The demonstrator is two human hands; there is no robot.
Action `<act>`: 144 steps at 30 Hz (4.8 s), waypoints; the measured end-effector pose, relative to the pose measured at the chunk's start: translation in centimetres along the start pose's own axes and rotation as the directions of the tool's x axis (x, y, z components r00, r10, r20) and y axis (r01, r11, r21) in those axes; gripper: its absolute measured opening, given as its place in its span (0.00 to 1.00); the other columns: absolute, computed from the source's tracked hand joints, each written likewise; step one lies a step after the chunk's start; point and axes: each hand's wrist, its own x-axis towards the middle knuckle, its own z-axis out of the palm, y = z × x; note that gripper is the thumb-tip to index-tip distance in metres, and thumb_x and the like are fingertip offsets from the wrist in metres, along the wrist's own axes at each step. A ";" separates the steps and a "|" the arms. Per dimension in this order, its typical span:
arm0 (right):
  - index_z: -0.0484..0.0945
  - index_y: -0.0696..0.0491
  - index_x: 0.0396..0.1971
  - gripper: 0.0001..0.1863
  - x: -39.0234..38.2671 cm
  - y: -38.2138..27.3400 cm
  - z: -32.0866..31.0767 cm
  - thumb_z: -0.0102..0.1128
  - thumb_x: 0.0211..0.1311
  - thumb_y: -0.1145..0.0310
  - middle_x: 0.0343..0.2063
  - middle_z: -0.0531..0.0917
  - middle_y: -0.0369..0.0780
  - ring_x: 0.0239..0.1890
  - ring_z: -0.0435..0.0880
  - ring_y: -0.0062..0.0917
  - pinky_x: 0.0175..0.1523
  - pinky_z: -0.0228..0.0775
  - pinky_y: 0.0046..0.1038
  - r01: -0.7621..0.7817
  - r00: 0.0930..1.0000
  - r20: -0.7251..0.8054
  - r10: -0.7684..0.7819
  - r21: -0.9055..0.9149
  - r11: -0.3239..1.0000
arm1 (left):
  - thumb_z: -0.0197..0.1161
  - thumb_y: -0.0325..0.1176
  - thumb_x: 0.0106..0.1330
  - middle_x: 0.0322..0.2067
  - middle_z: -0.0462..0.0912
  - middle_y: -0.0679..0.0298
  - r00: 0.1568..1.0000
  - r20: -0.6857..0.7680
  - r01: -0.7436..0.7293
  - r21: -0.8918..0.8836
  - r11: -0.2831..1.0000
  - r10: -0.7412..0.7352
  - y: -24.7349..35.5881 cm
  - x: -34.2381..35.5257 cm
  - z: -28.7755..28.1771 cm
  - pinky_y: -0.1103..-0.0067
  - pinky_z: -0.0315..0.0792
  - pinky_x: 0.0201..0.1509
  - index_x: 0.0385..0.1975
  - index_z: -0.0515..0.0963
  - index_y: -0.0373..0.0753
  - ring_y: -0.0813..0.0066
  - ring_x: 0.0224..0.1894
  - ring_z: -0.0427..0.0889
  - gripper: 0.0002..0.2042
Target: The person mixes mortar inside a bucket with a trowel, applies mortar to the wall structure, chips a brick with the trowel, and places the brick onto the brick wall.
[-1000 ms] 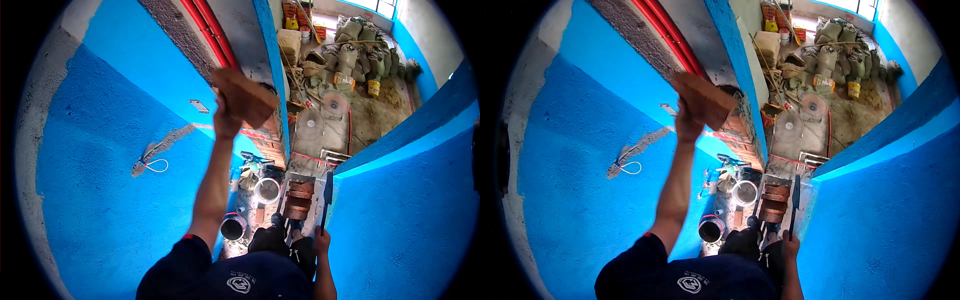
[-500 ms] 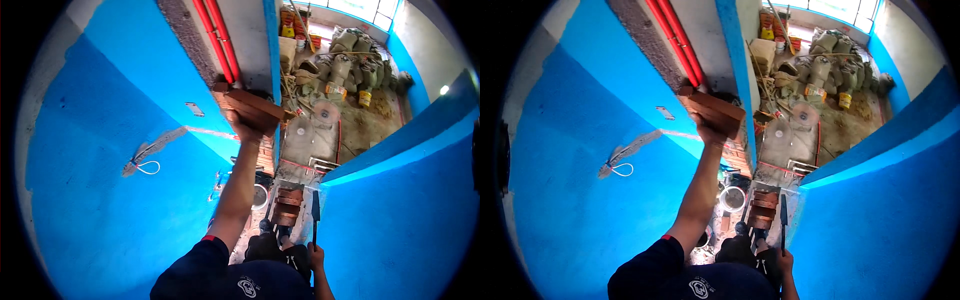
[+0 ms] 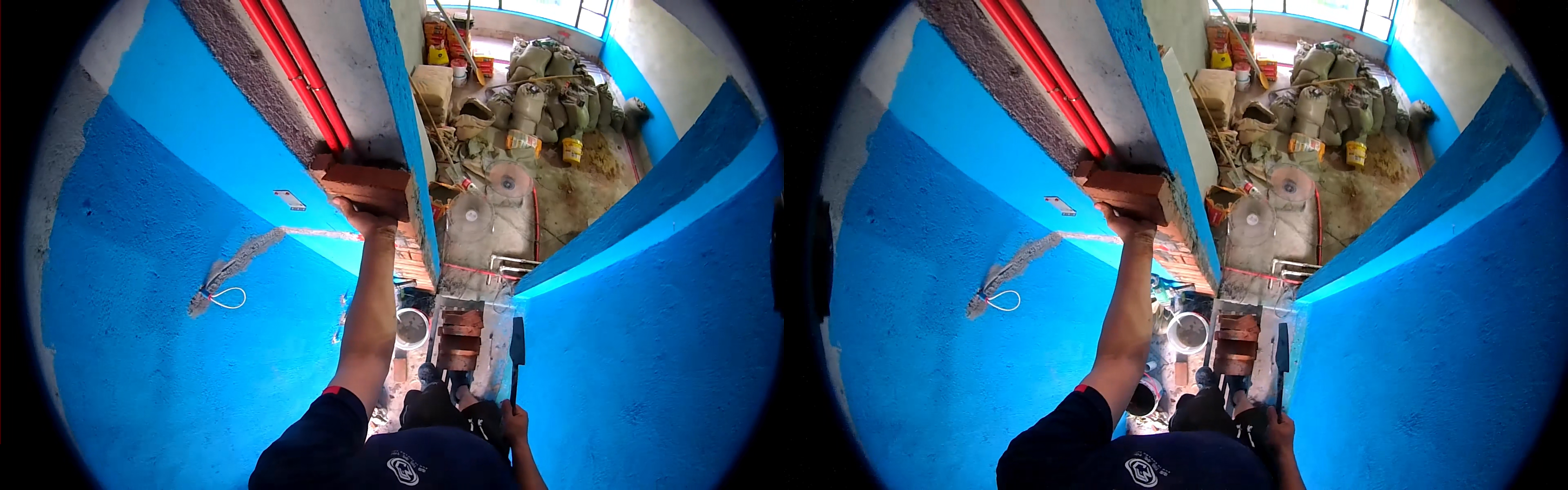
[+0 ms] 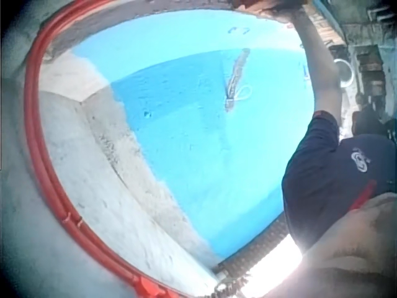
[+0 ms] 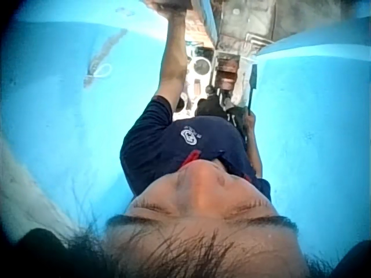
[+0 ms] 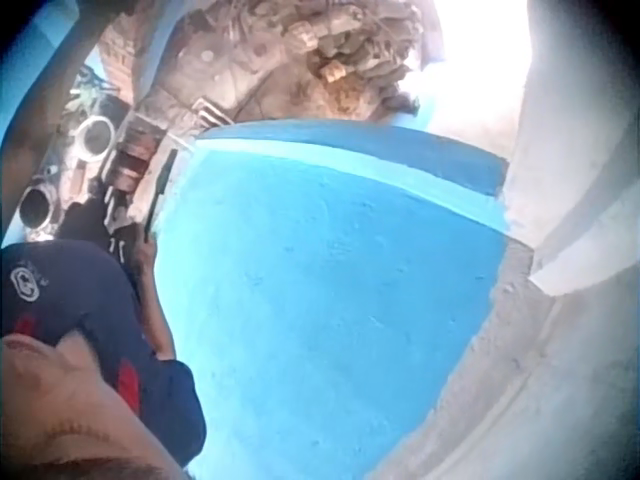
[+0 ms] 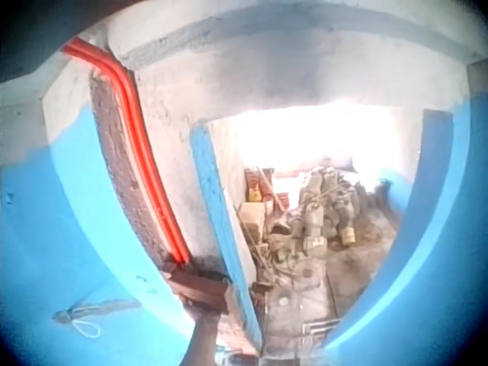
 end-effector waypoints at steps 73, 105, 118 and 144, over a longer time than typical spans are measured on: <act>0.74 0.57 0.29 0.14 -12.7 -4.7 -8.8 0.56 0.67 0.61 0.16 0.74 0.47 0.19 0.71 0.22 0.25 0.63 0.32 0.139 0.927 -0.323 -0.192 -0.179 0.974 | 0.75 0.33 0.39 0.44 0.81 0.57 -0.246 -0.312 -0.258 0.934 -0.248 -0.918 -13.3 -30.0 -7.1 0.74 0.69 0.54 0.52 0.71 0.33 0.66 0.48 0.78 0.34; 0.64 0.53 0.17 0.24 -15.5 -12.4 -10.7 0.46 0.72 0.55 0.13 0.64 0.33 0.17 0.62 0.16 0.23 0.55 0.26 0.245 0.798 -0.553 -0.238 -0.063 0.967 | 0.60 0.30 0.49 0.31 0.82 0.52 -0.032 0.158 -0.961 0.268 0.074 -0.987 -14.3 -35.3 -9.5 0.67 0.77 0.34 0.33 0.75 0.33 0.55 0.32 0.84 0.12; 0.72 0.59 0.23 0.20 -10.4 -5.2 -8.8 0.50 0.70 0.59 0.15 0.75 0.43 0.19 0.74 0.33 0.25 0.61 0.34 -0.081 0.834 -0.550 -0.040 -0.195 0.977 | 0.62 0.33 0.49 0.33 0.83 0.51 -0.051 0.093 -0.970 0.234 0.071 -0.994 -15.6 -33.8 -11.0 0.62 0.77 0.37 0.35 0.75 0.34 0.52 0.34 0.84 0.14; 0.70 0.55 0.26 0.15 -14.2 -5.9 -9.2 0.53 0.67 0.61 0.12 0.71 0.47 0.16 0.76 0.41 0.22 0.61 0.35 0.154 0.839 -0.490 -0.236 -0.201 0.967 | 0.77 0.35 0.43 0.45 0.80 0.61 -0.359 -0.410 0.014 0.896 -0.444 -0.838 -13.5 -29.7 -2.2 0.75 0.70 0.56 0.53 0.73 0.32 0.68 0.47 0.78 0.33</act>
